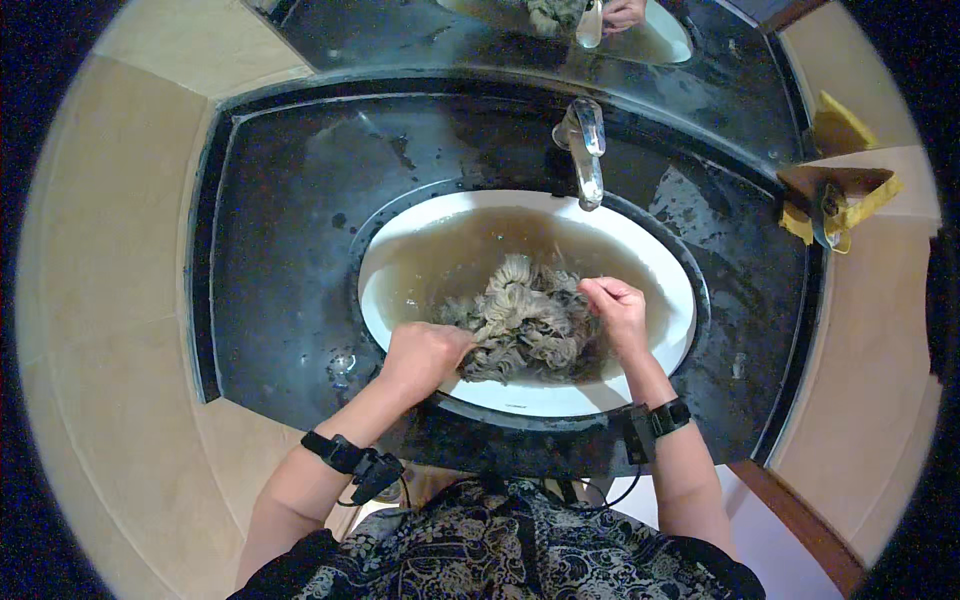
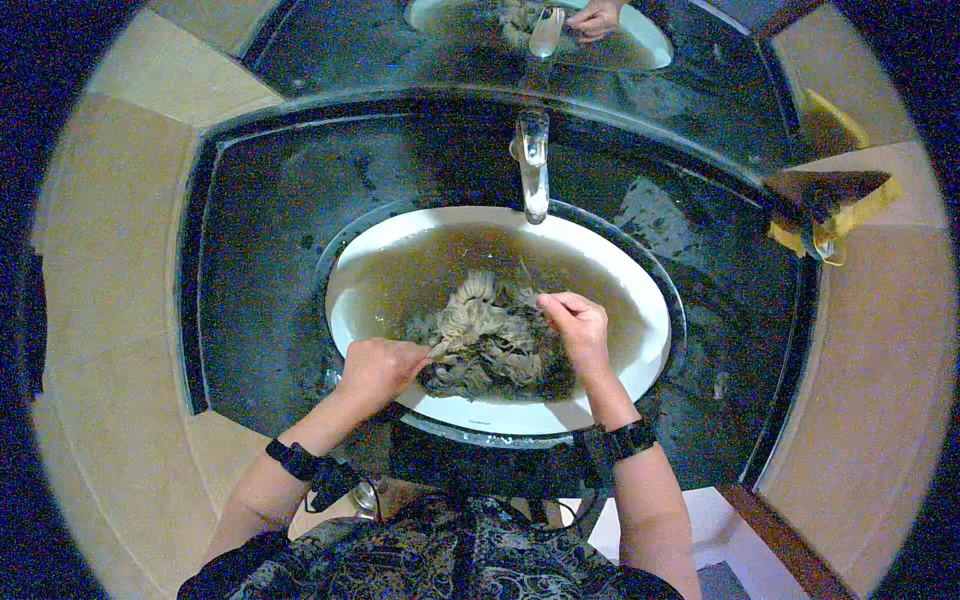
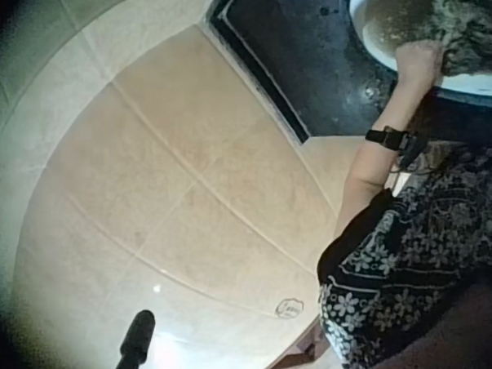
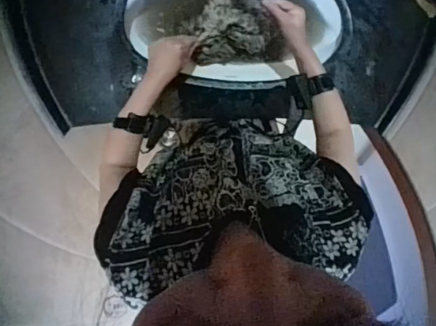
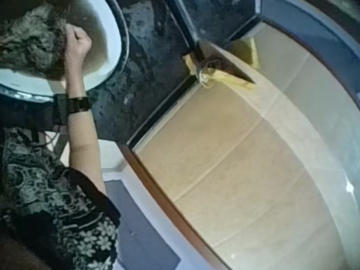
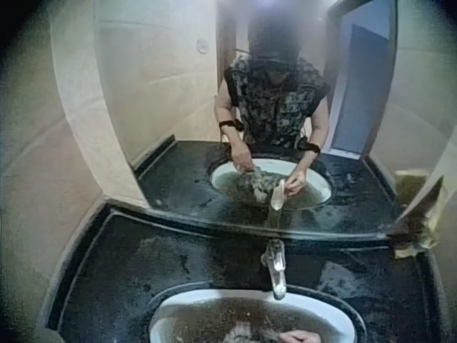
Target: Washing a grey shaggy mop head in a bathroom sink filled with water.
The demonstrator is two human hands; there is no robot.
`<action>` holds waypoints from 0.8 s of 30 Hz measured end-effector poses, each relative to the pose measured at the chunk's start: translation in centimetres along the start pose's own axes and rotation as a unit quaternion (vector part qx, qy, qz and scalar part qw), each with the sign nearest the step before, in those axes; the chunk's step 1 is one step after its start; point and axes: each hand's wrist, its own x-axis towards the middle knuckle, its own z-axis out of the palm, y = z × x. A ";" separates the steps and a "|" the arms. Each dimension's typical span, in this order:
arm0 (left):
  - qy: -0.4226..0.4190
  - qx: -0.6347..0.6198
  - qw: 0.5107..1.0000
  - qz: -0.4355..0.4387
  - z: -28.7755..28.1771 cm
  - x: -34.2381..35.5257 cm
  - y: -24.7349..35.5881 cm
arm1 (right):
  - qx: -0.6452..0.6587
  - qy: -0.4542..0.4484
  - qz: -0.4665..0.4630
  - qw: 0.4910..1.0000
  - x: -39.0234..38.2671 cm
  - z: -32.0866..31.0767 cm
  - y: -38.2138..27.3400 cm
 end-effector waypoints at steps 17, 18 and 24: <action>0.091 -0.120 0.986 -0.067 -3.6 -2.1 -0.2 | 0.081 0.018 -0.012 0.996 -2.3 1.5 0.9; 0.087 -0.114 0.986 -0.081 -3.6 -2.2 -0.3 | 0.083 0.025 -0.024 0.996 -2.5 1.6 0.7; 0.095 -0.154 0.974 -0.139 -1.9 -2.4 -0.8 | 0.028 0.078 -0.062 0.995 -3.6 1.4 -0.8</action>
